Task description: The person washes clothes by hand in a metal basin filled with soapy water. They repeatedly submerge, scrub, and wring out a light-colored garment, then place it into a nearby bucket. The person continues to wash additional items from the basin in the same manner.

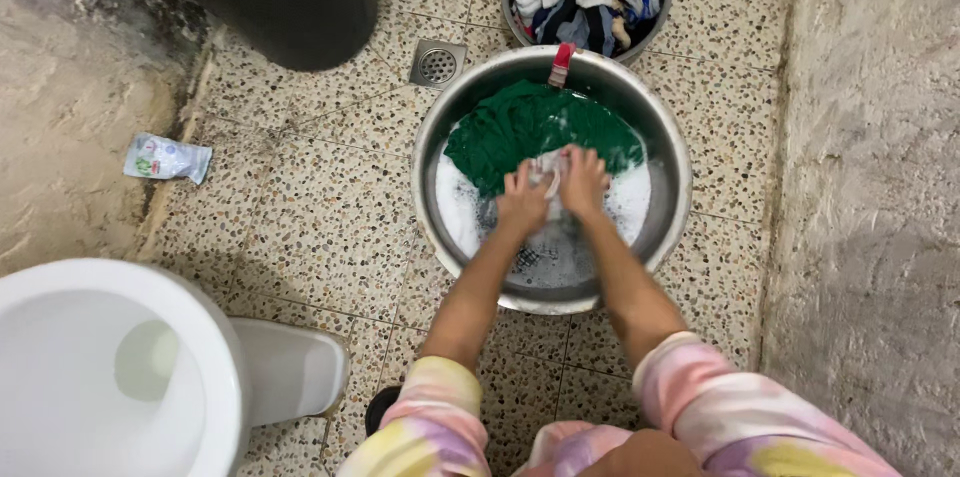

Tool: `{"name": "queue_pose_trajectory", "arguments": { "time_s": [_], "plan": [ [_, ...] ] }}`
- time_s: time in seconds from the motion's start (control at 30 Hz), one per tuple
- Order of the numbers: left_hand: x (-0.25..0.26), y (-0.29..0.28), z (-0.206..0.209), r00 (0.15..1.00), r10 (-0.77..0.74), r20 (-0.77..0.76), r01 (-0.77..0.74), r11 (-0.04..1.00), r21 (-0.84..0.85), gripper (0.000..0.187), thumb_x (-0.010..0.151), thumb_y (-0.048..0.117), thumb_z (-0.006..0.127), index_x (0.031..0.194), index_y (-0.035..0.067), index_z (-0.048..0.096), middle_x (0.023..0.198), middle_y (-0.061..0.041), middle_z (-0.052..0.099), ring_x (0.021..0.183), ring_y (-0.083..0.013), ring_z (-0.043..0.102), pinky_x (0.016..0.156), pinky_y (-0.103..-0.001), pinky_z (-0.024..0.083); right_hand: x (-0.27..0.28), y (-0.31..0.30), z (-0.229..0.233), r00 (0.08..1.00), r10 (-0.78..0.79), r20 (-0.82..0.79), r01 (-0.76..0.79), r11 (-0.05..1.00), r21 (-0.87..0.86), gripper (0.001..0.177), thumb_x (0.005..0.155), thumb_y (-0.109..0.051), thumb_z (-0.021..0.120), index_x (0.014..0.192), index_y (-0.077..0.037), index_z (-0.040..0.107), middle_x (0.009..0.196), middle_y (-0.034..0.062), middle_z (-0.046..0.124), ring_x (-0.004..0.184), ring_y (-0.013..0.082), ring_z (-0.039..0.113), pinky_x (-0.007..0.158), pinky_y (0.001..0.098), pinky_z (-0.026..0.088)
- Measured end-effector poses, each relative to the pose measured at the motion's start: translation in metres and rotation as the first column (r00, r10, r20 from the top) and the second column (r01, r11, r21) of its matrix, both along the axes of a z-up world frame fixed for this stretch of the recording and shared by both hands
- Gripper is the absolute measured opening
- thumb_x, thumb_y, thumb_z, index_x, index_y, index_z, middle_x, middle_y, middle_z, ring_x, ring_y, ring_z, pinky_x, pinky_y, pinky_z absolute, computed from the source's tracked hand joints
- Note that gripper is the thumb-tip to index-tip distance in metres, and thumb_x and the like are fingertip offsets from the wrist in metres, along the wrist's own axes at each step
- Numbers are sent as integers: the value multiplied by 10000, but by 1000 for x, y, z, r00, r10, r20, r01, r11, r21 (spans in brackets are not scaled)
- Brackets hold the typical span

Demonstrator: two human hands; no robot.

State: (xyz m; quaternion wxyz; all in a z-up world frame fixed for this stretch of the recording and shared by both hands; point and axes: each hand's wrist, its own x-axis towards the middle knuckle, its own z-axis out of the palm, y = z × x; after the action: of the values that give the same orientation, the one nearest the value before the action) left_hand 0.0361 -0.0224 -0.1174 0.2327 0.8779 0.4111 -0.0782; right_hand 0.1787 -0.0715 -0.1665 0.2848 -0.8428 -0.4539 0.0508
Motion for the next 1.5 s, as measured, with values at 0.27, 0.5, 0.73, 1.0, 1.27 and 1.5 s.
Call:
{"name": "queue_pose_trajectory", "arguments": {
  "time_s": [0.27, 0.5, 0.73, 1.0, 1.27, 1.5],
  "plan": [
    [20, -11, -84, 948, -115, -296, 201, 940, 277, 572, 919, 423, 552, 1449, 209, 547, 1658, -72, 209, 1417, -304, 345, 976, -473, 474, -2, -3, -48, 972, 0, 235, -22, 996, 91, 406, 904, -134, 645, 1306, -151, 590, 1318, 167, 528, 1238, 415, 457, 1056, 621, 319],
    [7, 2, -41, 967, 29, 253, -53, 995, 88, 315, 871, 290, 626, 1128, 156, 749, 1389, -195, 568, 1156, -385, 563, 874, -476, 538, 17, 8, -42, 972, 100, -211, -113, 992, -51, 522, 902, -220, 699, 1391, -160, 528, 1394, 160, 463, 1348, 350, 425, 1163, 495, 329],
    [-27, 108, 75, 233, 750, 619, 158, 599, -785, 376, 1067, 351, 516, 1111, 53, 741, 1020, -141, 728, 884, -290, 686, 773, -414, 549, 16, 2, 53, 660, 536, -527, -392, 844, 367, 933, 655, -397, 920, 1426, -119, 474, 1499, 154, 409, 1381, 328, 390, 1112, 475, 379],
    [28, 66, -13, 218, 972, -88, 510, -191, -839, 449, 1023, 530, 455, 1000, 140, 678, 1010, -78, 714, 908, -285, 681, 793, -461, 580, -31, 36, 127, 88, 700, -708, 482, 593, 645, 442, 834, -394, 864, 1037, -60, 659, 1017, 63, 642, 963, 234, 625, 761, 427, 540],
    [49, 43, -73, 268, 936, 229, 25, 231, -973, 341, 1049, 385, 547, 1059, 90, 720, 936, -64, 667, 793, -203, 593, 642, -354, 459, -59, 44, 90, 855, 235, -462, 178, 704, 688, 173, 939, -170, 744, 865, -39, 658, 803, 15, 654, 742, 101, 579, 650, 302, 503],
    [23, 40, 12, 431, 877, 214, 196, 140, -971, 389, 1022, 458, 525, 1217, 153, 667, 997, -13, 682, 799, -149, 628, 606, -328, 511, -18, 58, 130, 936, -19, -353, 216, 821, 528, 185, 942, -84, 719, 988, -20, 552, 770, 60, 568, 715, 170, 546, 670, 327, 512]
  ]
}}
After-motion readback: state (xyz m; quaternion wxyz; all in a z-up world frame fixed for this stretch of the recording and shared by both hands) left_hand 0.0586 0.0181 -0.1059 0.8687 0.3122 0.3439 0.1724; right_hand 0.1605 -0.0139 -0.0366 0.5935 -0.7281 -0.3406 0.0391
